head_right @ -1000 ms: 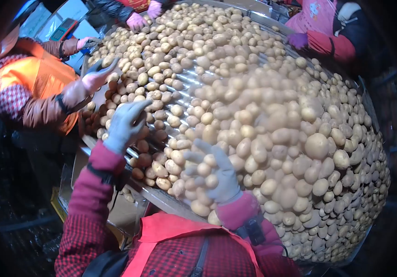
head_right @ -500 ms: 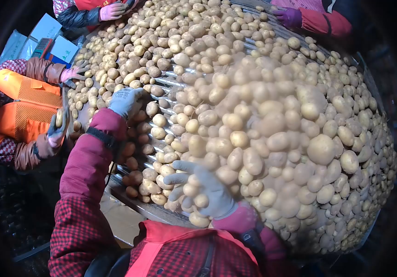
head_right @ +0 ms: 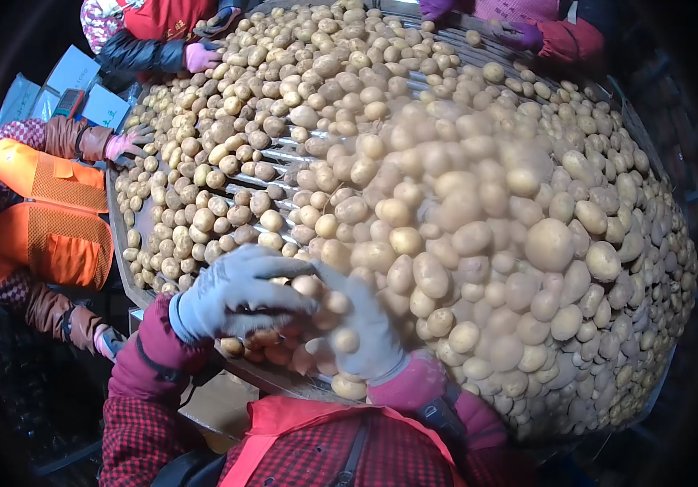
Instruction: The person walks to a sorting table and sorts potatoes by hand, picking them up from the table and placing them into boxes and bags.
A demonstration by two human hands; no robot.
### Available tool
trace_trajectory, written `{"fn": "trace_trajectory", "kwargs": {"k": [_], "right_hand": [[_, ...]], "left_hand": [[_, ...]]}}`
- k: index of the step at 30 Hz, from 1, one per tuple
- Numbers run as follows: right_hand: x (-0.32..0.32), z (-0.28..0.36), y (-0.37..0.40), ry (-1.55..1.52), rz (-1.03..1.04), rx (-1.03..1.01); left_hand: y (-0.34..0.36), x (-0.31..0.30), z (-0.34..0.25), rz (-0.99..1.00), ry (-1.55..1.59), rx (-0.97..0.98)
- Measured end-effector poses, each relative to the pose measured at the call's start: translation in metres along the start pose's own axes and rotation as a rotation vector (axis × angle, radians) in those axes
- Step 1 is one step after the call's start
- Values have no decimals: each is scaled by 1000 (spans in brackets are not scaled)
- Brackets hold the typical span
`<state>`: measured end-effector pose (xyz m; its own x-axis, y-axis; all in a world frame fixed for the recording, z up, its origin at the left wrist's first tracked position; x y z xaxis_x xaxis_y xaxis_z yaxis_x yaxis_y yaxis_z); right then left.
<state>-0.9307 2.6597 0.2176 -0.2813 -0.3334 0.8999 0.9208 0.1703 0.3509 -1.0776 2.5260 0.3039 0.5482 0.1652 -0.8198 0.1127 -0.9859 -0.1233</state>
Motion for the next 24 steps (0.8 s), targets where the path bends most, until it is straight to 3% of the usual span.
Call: {"fn": "trace_trajectory", "kwargs": {"k": [5,6,8,10,12,13,15,18,21,24], "right_hand": [[-9,-2,2,-229,-12,78],[-9,1,4,-257,10,128],[12,9,6,-220,-20,168],[-1,3,2,-279,41,234],[-14,-2,2,-393,116,287],[-20,-4,3,-479,160,310],[-19,1,0,-164,111,263],[-11,2,-1,-116,63,271],[-10,6,-3,-113,108,390],[-9,7,-3,-37,129,358]], "left_hand": [[-30,-16,12,99,194,32],[-41,-21,19,18,245,19],[-64,-23,57,-156,54,-132],[-98,-21,110,-274,-325,-97],[-127,-4,172,-307,-487,-107],[-140,1,194,-229,-522,-156],[-161,6,221,-154,-544,-208],[-166,2,239,-176,-552,-245],[-144,9,256,-187,-737,-388],[-121,0,258,-88,-807,-559]]}}
Point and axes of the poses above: each hand's wrist, its own y-axis away from the middle knuckle, its own x-axis out of the palm, z = x × y, the point moved 3 cm from there along -y, towards the middle knuckle, and after that the axes turned 10 degrees about -y, right-handed, at the moved point
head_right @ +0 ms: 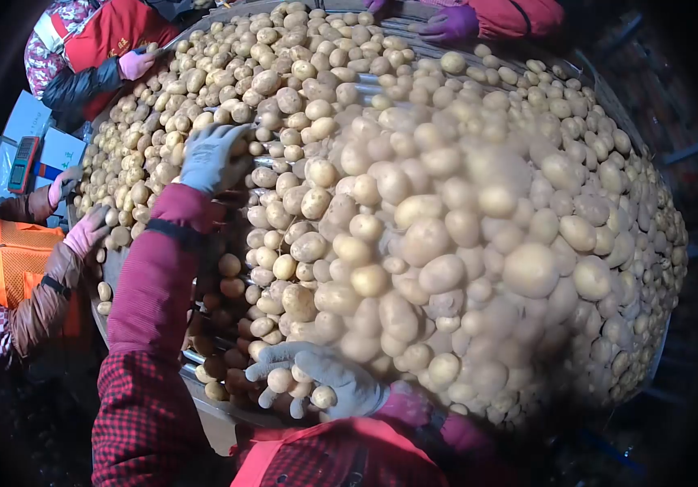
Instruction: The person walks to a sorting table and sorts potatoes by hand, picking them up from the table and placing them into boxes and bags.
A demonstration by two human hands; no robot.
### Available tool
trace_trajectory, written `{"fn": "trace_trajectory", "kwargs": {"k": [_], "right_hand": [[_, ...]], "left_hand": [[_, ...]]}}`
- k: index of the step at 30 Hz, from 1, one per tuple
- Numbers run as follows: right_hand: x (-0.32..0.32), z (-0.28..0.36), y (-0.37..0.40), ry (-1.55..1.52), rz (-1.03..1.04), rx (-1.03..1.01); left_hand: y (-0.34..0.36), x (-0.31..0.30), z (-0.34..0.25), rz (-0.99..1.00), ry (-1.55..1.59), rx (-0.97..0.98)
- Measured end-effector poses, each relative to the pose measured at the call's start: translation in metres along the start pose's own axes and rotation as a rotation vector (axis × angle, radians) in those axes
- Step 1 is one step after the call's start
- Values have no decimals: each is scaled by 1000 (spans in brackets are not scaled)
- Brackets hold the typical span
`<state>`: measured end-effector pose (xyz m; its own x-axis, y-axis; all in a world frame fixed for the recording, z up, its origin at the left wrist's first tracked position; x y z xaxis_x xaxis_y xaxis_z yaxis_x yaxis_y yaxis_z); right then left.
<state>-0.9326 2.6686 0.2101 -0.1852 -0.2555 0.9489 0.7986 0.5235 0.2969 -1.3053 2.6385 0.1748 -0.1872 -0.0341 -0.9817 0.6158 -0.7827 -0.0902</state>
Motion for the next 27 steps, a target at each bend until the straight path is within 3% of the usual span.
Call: {"fn": "trace_trajectory", "kwargs": {"k": [3,5,7,9,12,13,16,17,20,25,27], "right_hand": [[4,3,1,98,24,-79],[-9,-5,-4,-76,124,-47],[-10,-5,-5,-173,193,2],[-3,-6,-2,-36,66,-61],[-4,-1,-4,34,32,31],[-4,0,-4,40,33,48],[-1,3,-1,71,8,21],[-4,4,-2,80,35,51],[-11,3,-3,93,78,70],[-7,3,-4,72,60,31],[-10,0,-5,52,38,22]], "left_hand": [[28,5,24,-162,-51,-6],[45,-4,36,-202,-166,-19],[50,-3,54,-158,-140,-101],[48,-22,51,-81,-204,-164],[27,-27,44,-175,-143,-95],[19,-32,30,-188,-62,55],[-5,-7,1,19,82,75],[-13,-1,-1,103,-35,27],[-38,18,6,202,8,63],[-47,27,12,131,11,40],[-45,28,9,155,220,-32]]}}
Point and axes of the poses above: each hand's wrist, its own y-axis away from the middle knuckle, its own x-axis out of the palm, z = x × y, the point moved 3 cm from there along -y, towards the middle knuckle, and after that the axes turned 10 degrees about -y, right-handed, at the moved point
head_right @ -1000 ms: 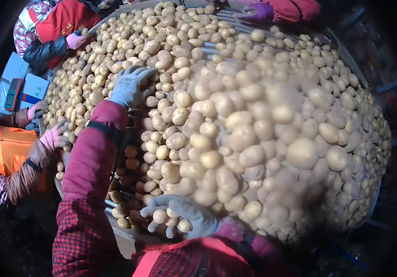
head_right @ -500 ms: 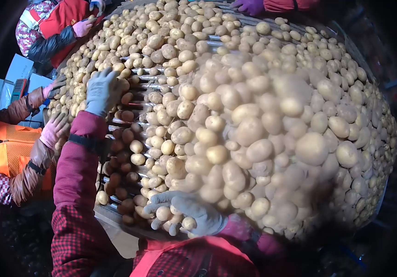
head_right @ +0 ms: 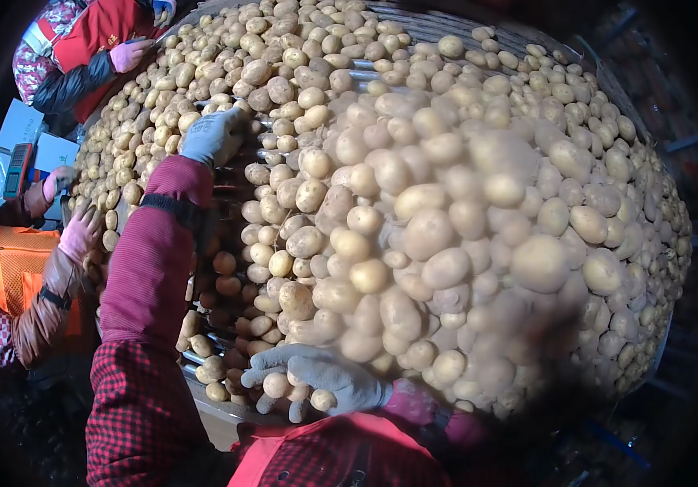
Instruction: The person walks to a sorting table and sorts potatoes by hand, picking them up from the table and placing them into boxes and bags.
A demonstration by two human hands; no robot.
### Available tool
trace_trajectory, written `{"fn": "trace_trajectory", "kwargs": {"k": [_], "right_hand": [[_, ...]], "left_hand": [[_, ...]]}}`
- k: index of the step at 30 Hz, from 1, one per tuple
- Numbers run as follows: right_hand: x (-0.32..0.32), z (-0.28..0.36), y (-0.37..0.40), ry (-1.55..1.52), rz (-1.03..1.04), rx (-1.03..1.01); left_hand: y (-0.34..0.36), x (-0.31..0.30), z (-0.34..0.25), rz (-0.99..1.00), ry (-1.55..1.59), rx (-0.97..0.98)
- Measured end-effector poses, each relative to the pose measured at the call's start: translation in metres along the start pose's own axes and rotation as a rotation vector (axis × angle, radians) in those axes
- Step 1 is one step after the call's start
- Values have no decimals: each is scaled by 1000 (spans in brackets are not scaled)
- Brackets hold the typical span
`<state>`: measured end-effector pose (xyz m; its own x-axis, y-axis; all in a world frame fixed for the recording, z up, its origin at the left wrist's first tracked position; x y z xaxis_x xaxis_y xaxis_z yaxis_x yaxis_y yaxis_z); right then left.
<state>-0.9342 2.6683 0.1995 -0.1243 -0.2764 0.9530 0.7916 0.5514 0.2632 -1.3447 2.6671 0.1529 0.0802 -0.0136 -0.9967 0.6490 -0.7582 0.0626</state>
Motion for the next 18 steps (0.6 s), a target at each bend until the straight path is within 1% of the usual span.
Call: {"fn": "trace_trajectory", "kwargs": {"k": [1,4,5,7,8,9,11,14,17,18], "right_hand": [[0,-1,-1,-15,-7,3],[2,3,-3,-11,17,47],[3,6,-2,7,33,67],[5,8,-1,24,34,35],[6,7,-2,33,36,20],[5,5,-3,10,37,36],[1,3,-4,-1,34,63],[10,12,-5,84,39,69],[7,7,-3,31,-6,74],[6,8,-3,47,4,69]], "left_hand": [[1,0,-3,13,104,-29],[2,5,-10,-77,214,13],[3,7,-11,-27,248,18],[5,0,-17,73,313,31],[4,0,-22,111,261,-3],[8,-12,-35,157,219,-27],[6,-17,-51,214,230,-78],[12,-23,-62,189,155,-102],[13,-10,-46,142,242,40],[17,-7,-46,128,161,77]]}}
Point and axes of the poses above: each hand's wrist, its own y-axis away from the middle knuckle, its own x-axis out of the palm, z = x × y, the point moved 3 cm from there along -y, towards the middle knuckle, and after that the axes turned 10 degrees about -y, right-handed, at the moved point
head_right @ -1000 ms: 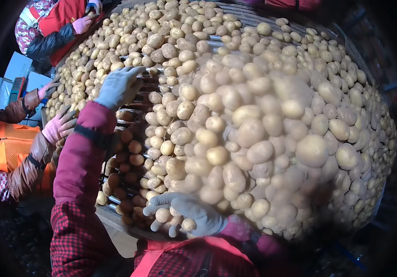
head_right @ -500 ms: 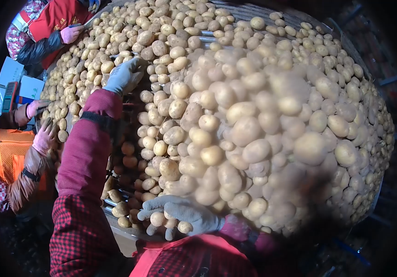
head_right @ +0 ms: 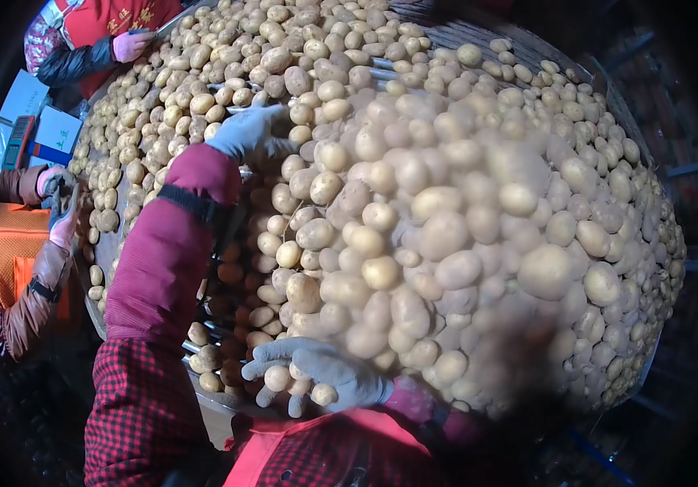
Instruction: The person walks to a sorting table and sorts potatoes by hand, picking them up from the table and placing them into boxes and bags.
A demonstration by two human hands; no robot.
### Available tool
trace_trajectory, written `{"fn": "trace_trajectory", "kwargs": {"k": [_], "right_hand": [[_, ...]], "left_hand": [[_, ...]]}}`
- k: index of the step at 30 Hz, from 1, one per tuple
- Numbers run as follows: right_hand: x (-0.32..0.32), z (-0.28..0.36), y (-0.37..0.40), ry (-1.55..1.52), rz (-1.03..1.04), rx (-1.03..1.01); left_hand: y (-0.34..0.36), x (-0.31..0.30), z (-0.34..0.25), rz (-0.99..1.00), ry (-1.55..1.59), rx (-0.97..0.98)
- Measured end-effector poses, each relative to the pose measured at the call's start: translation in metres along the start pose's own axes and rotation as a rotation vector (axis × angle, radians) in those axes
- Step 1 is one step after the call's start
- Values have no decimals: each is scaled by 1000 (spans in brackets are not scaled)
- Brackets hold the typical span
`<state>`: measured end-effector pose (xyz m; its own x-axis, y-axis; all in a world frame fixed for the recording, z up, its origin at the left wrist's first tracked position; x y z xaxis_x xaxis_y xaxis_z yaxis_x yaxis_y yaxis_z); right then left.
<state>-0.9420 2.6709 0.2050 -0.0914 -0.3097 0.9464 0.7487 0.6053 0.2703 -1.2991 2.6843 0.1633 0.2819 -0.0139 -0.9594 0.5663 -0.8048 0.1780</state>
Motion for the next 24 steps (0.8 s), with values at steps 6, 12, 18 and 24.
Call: {"fn": "trace_trajectory", "kwargs": {"k": [6,12,18,24], "right_hand": [[-5,-7,-2,-37,35,-37],[-9,-15,0,-135,36,-92],[-10,-21,4,-246,21,-176],[24,-9,6,-296,-190,-255]], "left_hand": [[2,16,-5,-137,-26,-52],[10,9,-16,-178,-53,-62],[71,-6,-6,-176,239,-180],[220,-54,-93,-470,307,436]]}}
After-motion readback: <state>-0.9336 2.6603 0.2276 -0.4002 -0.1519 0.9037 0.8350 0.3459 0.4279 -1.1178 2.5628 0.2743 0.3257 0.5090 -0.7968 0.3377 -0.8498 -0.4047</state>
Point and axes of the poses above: each hand's wrist, its own y-axis away from the middle knuckle, its own x-axis out of the palm, z = x × y, the point moved 3 cm from there along -y, towards the middle knuckle, and after that the axes turned 10 degrees about -y, right-handed, at the moved point
